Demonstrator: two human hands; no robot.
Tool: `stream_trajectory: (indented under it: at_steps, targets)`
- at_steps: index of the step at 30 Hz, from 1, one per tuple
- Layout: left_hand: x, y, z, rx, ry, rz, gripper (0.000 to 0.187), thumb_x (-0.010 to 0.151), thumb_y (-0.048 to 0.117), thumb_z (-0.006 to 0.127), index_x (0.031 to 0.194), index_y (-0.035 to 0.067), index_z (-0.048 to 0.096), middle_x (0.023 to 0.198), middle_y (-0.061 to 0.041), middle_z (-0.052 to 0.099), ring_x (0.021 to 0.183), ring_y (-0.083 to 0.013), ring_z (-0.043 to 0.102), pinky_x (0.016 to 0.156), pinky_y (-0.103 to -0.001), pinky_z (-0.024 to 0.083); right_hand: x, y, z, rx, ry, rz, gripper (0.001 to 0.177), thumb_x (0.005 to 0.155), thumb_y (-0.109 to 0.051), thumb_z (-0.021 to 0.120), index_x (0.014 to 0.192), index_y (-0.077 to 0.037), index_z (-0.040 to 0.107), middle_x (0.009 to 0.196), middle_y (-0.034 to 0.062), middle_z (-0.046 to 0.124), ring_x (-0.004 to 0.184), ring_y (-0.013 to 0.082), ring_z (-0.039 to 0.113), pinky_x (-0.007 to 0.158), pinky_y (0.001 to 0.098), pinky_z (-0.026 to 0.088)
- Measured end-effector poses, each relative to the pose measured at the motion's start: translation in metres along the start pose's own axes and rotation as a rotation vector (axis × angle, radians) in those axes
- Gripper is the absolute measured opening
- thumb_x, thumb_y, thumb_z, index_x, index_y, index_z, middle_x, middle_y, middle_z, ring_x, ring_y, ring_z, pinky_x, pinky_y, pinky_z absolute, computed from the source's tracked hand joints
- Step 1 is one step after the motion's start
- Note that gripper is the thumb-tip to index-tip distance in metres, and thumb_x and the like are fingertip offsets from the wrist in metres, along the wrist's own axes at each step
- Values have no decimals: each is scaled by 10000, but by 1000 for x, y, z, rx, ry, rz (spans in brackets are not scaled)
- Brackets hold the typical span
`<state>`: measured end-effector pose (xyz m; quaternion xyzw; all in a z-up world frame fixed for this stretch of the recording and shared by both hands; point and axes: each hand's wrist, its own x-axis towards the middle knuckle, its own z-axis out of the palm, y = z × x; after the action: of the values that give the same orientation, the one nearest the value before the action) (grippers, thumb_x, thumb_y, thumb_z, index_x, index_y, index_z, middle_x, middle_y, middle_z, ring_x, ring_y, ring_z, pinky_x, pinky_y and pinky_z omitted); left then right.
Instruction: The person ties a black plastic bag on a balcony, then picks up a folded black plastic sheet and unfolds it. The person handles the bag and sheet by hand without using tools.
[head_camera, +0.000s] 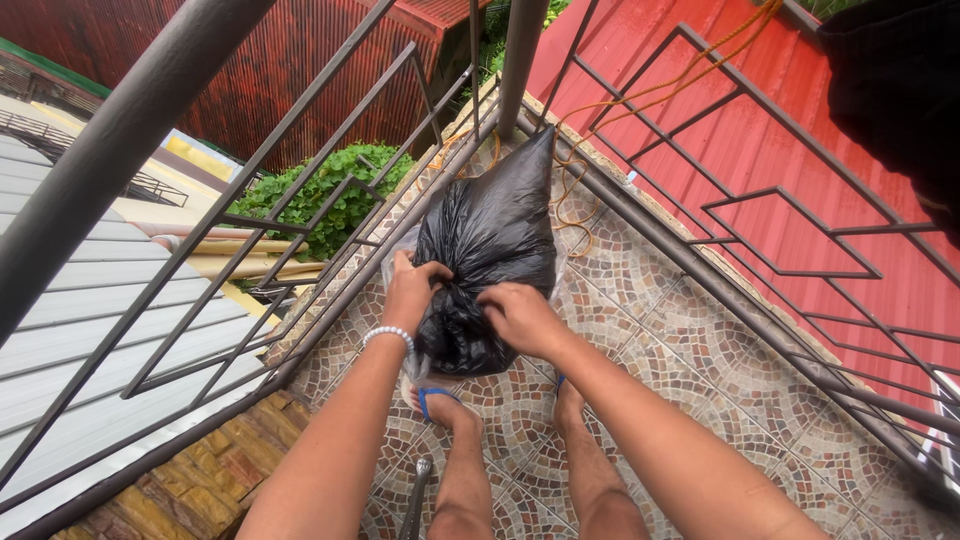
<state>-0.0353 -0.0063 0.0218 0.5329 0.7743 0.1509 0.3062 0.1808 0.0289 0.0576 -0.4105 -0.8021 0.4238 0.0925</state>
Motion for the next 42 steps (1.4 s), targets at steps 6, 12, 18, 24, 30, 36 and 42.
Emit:
stream_trajectory:
  at_steps: [6, 12, 18, 24, 30, 36, 42]
  targets:
    - [-33, 50, -24, 67, 0, 51, 362, 818, -97, 653, 1045, 166, 756, 1437, -156, 459, 941, -359, 706, 857, -458, 547, 29, 7, -3, -169, 351, -115, 212, 792, -29, 663, 994, -22, 729, 1084, 158, 649, 983, 383, 665, 840, 450, 527]
    - [-21, 73, -23, -265, 66, 239, 284, 940, 57, 707, 1212, 139, 720, 1130, -70, 680, 935, -339, 689, 779, -442, 545, 31, 25, 3, 18, 280, -3, 101, 832, -24, 727, 927, -44, 759, 951, 117, 705, 873, 319, 708, 795, 395, 563]
    - [-7, 64, -2, -309, -35, 84, 241, 772, 151, 827, 1010, 138, 796, 867, -59, 719, 818, -239, 690, 753, -365, 535, 31, 24, -24, 219, 210, 78, 119, 793, -42, 775, 912, -43, 767, 882, 102, 734, 794, 229, 732, 746, 333, 570]
    - [6, 47, 13, -536, -230, -20, 152, 830, 131, 801, 970, 74, 790, 907, -17, 762, 842, -132, 672, 795, -297, 531, 35, 28, -38, 305, 28, 211, 130, 820, -57, 774, 947, -36, 756, 886, 69, 733, 813, 161, 705, 763, 290, 546]
    - [16, 33, 30, -759, -385, -74, 71, 918, 100, 729, 938, 33, 714, 833, 13, 685, 833, -76, 583, 801, -250, 499, 40, 49, -25, 556, -81, 265, 93, 872, -19, 726, 964, -16, 711, 895, 11, 719, 864, 82, 653, 796, 254, 537]
    - [18, 28, 40, -1011, -450, -143, 29, 947, 45, 679, 918, 45, 681, 833, 42, 620, 821, -64, 530, 785, -226, 457, 41, 59, -18, 782, -144, 303, 54, 914, 13, 676, 960, -13, 685, 892, -8, 688, 857, 64, 618, 781, 237, 515]
    - [16, 24, 38, -1139, -563, -208, 62, 957, 60, 651, 907, 82, 680, 872, 56, 644, 857, -54, 564, 816, -215, 471, 39, 66, -16, 811, -173, 264, 54, 914, 19, 672, 955, -16, 680, 892, -26, 672, 863, 49, 599, 788, 220, 500]
